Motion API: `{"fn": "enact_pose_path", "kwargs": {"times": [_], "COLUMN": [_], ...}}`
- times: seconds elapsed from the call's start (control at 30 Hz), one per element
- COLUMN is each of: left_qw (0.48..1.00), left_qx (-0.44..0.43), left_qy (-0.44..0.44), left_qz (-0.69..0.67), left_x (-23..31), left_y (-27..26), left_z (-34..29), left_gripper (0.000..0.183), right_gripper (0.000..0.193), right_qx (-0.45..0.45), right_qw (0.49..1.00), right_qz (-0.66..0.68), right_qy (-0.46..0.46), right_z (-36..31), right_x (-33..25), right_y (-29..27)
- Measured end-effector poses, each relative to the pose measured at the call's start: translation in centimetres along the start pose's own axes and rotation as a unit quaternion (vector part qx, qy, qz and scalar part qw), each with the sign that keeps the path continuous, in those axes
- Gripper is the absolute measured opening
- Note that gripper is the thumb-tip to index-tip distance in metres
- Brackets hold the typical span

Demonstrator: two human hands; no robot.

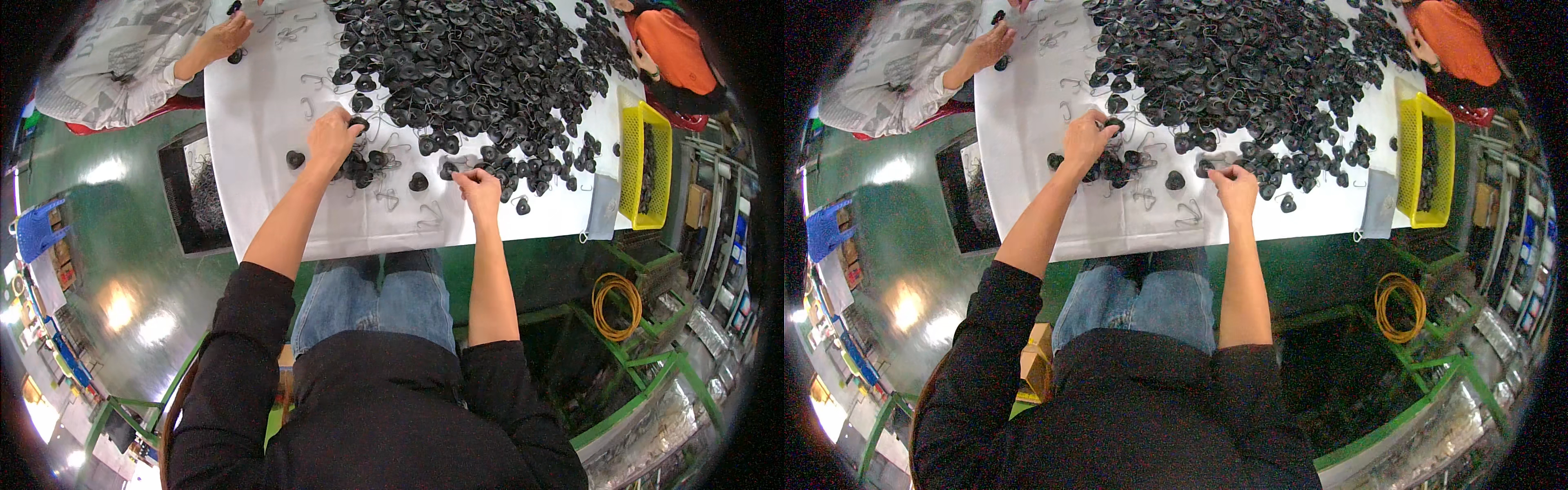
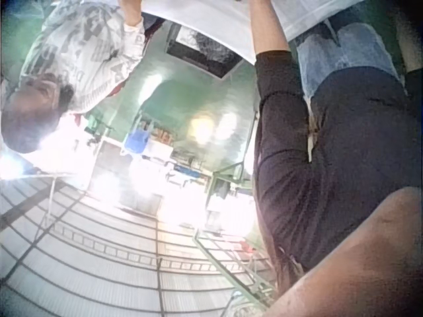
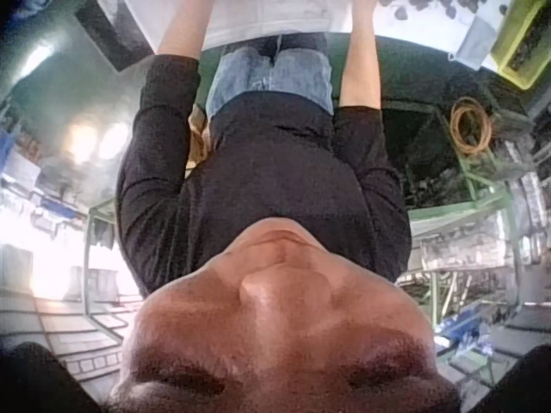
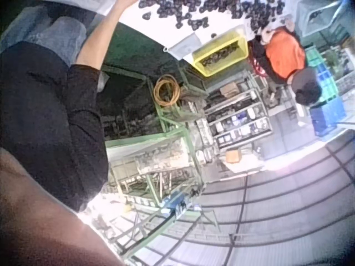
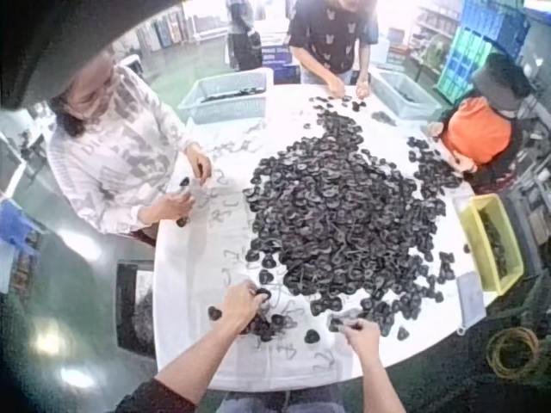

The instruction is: The person repeatedly picks small black components from a large pile on a white table, separates them by hand, and places them into a yellow basket. The action is continuous and repetitive throughout the clip.

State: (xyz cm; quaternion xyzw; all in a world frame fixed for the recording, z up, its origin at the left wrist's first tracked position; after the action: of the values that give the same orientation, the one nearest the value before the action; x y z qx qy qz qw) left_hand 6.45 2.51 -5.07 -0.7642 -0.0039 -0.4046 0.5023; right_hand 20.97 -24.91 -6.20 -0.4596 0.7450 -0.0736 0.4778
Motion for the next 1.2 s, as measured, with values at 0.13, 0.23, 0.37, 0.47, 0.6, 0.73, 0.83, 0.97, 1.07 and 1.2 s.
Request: {"fn": "enact_pose_path", "kwargs": {"times": [0.13, 0.23, 0.37, 0.47, 0.6, 0.73, 0.83, 0.97, 1.07, 1.2], "left_qw": [0.974, 0.863, 0.698, 0.676, 0.691, 0.672, 0.606, 0.532, 0.584, 0.659], "left_qx": [-0.078, -0.229, -0.299, -0.301, -0.337, -0.374, -0.362, -0.35, -0.277, -0.261], "left_qy": [-0.036, -0.147, -0.179, -0.186, -0.221, -0.241, -0.287, -0.269, -0.292, -0.241], "left_qz": [-0.208, -0.425, -0.626, -0.646, -0.6, -0.592, -0.647, -0.723, -0.705, -0.662], "left_x": [-0.3, -0.5, 1.3, 2.4, 3.8, 5.1, 5.7, 6.4, 5.4, 4.9], "left_y": [-0.1, -0.9, -3.4, -3.6, -0.3, 2.9, 4.3, 4.0, 3.4, 2.5], "left_z": [0.7, -0.5, -2.9, -3.9, -5.4, -7.9, -9.6, -10.1, -9.7, -9.4], "left_gripper": [0.026, 0.023, 0.016, 0.018, 0.02, 0.025, 0.026, 0.022, 0.019, 0.015], "right_gripper": [0.021, 0.019, 0.018, 0.016, 0.015, 0.014, 0.014, 0.016, 0.014, 0.012], "right_qx": [-0.11, -0.082, -0.095, -0.097, -0.107, -0.141, -0.172, -0.201, -0.208, -0.236], "right_qw": [0.957, 0.986, 0.984, 0.982, 0.981, 0.979, 0.975, 0.972, 0.973, 0.971], "right_qz": [0.265, 0.142, 0.148, 0.159, 0.143, 0.104, 0.096, 0.073, 0.032, 0.0], "right_qy": [0.05, 0.04, 0.017, -0.002, -0.073, -0.105, -0.098, -0.101, -0.1, -0.042], "right_z": [-0.5, -0.6, -1.3, -1.8, -2.8, -4.0, -4.7, -5.0, -5.1, -5.5], "right_x": [0.5, 0.5, -0.7, -2.2, -5.6, -9.0, -10.4, -11.3, -11.5, -11.1], "right_y": [0.8, 0.3, 0.4, 0.4, 0.0, 0.1, 0.5, 1.5, 1.9, 2.1]}}
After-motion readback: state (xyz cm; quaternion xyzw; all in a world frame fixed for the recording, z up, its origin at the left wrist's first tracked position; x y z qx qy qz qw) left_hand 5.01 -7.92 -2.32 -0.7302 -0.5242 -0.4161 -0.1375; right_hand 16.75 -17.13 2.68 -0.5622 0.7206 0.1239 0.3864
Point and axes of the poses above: each hand's wrist, its own z-axis towards the middle knuckle, its own y-axis out of the palm, x = y × z, the point moved 6 cm from there along z, towards the middle knuckle, and after that the axes turned 10 degrees about -z, right-handed, at the moved point
